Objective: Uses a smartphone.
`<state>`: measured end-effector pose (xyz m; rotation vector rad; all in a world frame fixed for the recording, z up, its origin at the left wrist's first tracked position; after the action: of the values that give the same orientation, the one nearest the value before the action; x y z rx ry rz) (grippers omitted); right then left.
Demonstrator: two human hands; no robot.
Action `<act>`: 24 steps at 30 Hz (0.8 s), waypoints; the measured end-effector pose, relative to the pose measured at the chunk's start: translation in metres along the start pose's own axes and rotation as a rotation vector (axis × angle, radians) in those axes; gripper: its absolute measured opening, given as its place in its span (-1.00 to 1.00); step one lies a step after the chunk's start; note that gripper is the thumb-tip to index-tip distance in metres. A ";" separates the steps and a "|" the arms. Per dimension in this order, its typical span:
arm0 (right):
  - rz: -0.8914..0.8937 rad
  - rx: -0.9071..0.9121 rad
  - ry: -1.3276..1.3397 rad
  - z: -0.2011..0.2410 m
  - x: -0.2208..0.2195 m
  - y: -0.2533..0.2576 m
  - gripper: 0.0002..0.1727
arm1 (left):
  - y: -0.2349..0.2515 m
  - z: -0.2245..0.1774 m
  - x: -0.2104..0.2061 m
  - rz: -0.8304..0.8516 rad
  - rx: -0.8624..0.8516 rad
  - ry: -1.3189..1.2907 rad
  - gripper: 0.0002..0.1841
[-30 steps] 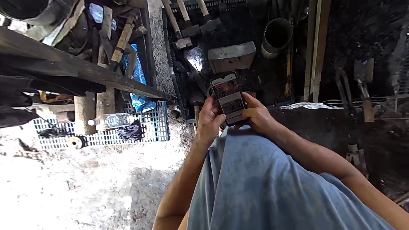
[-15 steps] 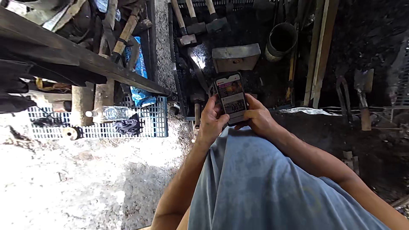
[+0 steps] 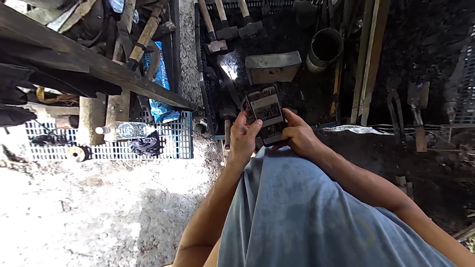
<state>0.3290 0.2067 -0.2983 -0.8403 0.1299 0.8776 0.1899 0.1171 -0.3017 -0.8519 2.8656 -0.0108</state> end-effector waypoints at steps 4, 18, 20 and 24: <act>-0.007 -0.006 -0.008 0.001 -0.002 -0.001 -0.19 | -0.001 -0.003 -0.001 0.034 -0.020 -0.020 -0.55; 0.029 -0.015 -0.026 0.005 -0.009 0.006 -0.24 | 0.000 -0.002 0.009 -0.028 -0.026 -0.008 -0.62; 0.034 -0.019 -0.023 0.005 -0.010 0.007 -0.22 | -0.001 -0.002 0.010 -0.018 -0.023 -0.013 -0.61; 0.026 -0.016 -0.027 0.006 -0.010 0.008 -0.24 | -0.001 -0.002 0.010 -0.003 -0.026 -0.025 -0.57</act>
<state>0.3148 0.2072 -0.2947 -0.8430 0.1105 0.9149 0.1815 0.1108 -0.3008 -0.8555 2.8475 0.0370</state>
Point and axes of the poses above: each hand's wrist, its own y-axis towards the middle knuckle, its own x-axis out of the back of the hand, z = x × y, the point moved 6 cm from there along y, towards the middle knuckle, and after that the axes turned 10 degrees about -x, right-handed, at the moved point
